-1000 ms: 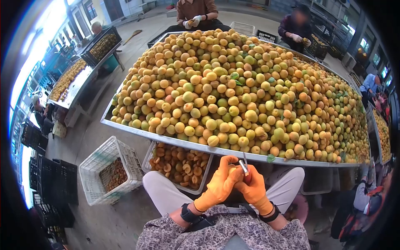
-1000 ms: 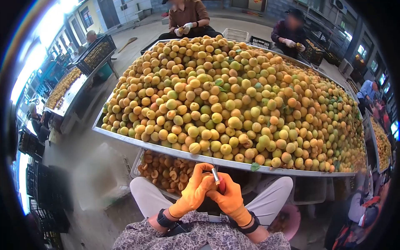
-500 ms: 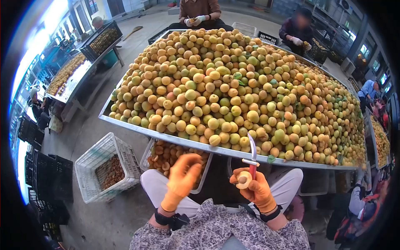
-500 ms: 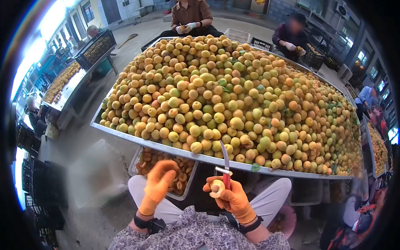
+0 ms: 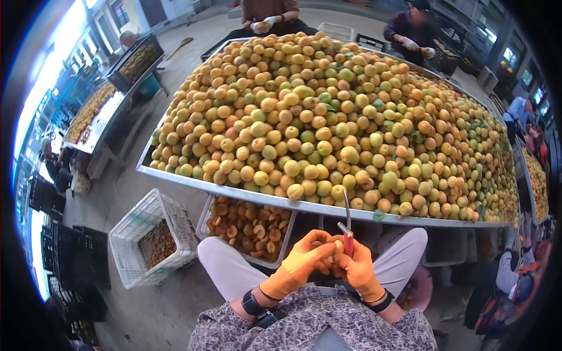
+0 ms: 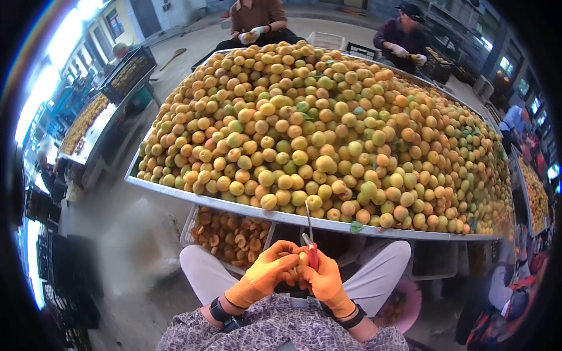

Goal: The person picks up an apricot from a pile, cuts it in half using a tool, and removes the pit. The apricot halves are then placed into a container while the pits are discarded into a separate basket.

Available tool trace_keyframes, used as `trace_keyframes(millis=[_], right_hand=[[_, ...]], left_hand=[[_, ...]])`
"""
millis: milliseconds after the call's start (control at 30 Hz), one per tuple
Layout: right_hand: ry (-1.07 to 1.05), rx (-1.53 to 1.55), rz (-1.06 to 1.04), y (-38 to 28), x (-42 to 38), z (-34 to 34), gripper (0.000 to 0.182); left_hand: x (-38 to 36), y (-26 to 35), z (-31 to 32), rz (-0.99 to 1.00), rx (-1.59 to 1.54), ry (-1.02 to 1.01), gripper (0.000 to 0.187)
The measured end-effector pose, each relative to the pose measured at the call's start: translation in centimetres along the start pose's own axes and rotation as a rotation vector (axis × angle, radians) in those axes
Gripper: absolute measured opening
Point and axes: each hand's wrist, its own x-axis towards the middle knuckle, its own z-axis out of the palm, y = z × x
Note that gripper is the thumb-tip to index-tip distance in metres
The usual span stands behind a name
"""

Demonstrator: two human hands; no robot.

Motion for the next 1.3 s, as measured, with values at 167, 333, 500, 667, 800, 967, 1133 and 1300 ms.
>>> trace_keyframes(millis=[167, 333, 500, 667, 800, 967, 1133, 1300], right_hand=[[0.006, -0.112, -0.133, 1.9, -0.2, -2.3, 0.028], [0.091, 0.15, -0.13, 2.5, -1.0, -4.3, 0.031], [0.419, 0.274, -0.351, 2.4, -1.7, -6.9, 0.047], [0.485, 0.179, -0.422, 2.8, -1.0, -6.6, 0.054], [0.285, 0.185, -0.369, 3.8, 3.9, -1.9, 0.044], [0.094, -0.024, -0.586, 1.9, 10.0, 8.3, 0.031], [-0.014, 0.171, -0.483, 1.0, 4.8, 5.7, 0.018], [0.205, -0.653, -0.335, 2.8, 2.5, -0.1, 0.016]], left_hand=[[3.0, -2.5, -0.2, 0.007, -0.12, -0.074, 0.032], [6.6, -5.2, 0.3, -0.031, -0.017, -0.03, 0.033], [12.9, -9.8, -1.2, 0.239, 0.365, -0.05, 0.033], [13.1, -11.6, -3.1, 0.177, 0.788, -0.097, 0.042], [8.3, -10.9, -6.0, -0.158, 0.202, -0.088, 0.03], [5.4, -9.1, -9.9, 0.264, 0.734, 0.032, 0.029], [3.0, -0.6, -10.7, 0.385, 0.533, 0.35, 0.017], [9.4, 11.3, -12.9, 0.929, 0.924, 0.672, 0.017]])
